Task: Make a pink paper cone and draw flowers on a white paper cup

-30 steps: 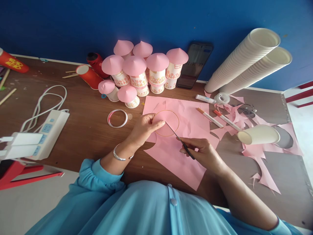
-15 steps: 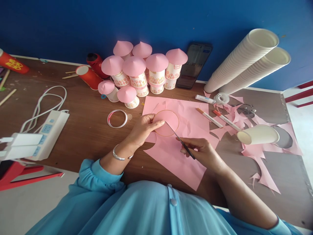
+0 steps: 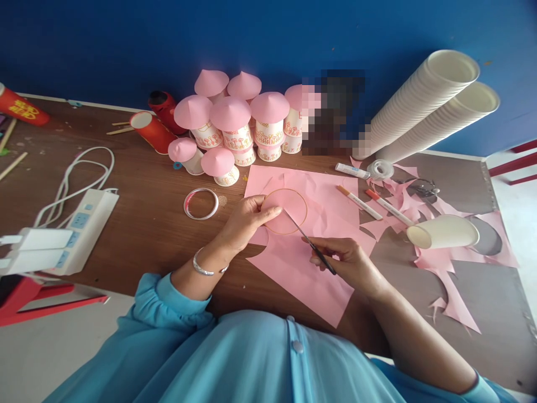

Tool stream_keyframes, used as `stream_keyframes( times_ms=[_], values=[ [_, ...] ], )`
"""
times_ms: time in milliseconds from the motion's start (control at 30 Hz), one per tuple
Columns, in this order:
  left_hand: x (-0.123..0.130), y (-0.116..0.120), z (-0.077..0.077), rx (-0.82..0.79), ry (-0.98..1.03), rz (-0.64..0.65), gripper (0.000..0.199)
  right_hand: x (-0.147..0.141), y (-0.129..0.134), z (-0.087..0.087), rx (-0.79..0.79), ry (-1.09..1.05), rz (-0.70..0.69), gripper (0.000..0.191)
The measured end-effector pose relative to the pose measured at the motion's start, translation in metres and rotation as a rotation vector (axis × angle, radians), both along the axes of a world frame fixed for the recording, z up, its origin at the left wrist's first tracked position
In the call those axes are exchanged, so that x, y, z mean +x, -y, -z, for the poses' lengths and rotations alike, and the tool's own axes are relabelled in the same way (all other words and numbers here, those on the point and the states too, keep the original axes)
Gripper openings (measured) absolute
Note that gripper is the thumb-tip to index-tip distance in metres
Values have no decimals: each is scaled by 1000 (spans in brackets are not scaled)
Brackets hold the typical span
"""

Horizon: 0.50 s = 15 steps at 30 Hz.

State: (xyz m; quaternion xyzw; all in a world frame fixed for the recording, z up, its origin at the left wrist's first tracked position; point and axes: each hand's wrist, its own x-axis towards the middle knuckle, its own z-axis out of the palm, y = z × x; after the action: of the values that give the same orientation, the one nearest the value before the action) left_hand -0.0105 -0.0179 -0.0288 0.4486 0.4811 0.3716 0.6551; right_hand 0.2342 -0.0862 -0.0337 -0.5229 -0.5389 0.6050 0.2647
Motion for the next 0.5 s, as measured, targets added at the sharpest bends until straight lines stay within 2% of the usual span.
stream_keyframes(
  times_ms=[500],
  values=[
    [0, 0, 1, -51, 78, 6, 30, 1, 0, 1, -109, -74, 15, 48]
  ],
)
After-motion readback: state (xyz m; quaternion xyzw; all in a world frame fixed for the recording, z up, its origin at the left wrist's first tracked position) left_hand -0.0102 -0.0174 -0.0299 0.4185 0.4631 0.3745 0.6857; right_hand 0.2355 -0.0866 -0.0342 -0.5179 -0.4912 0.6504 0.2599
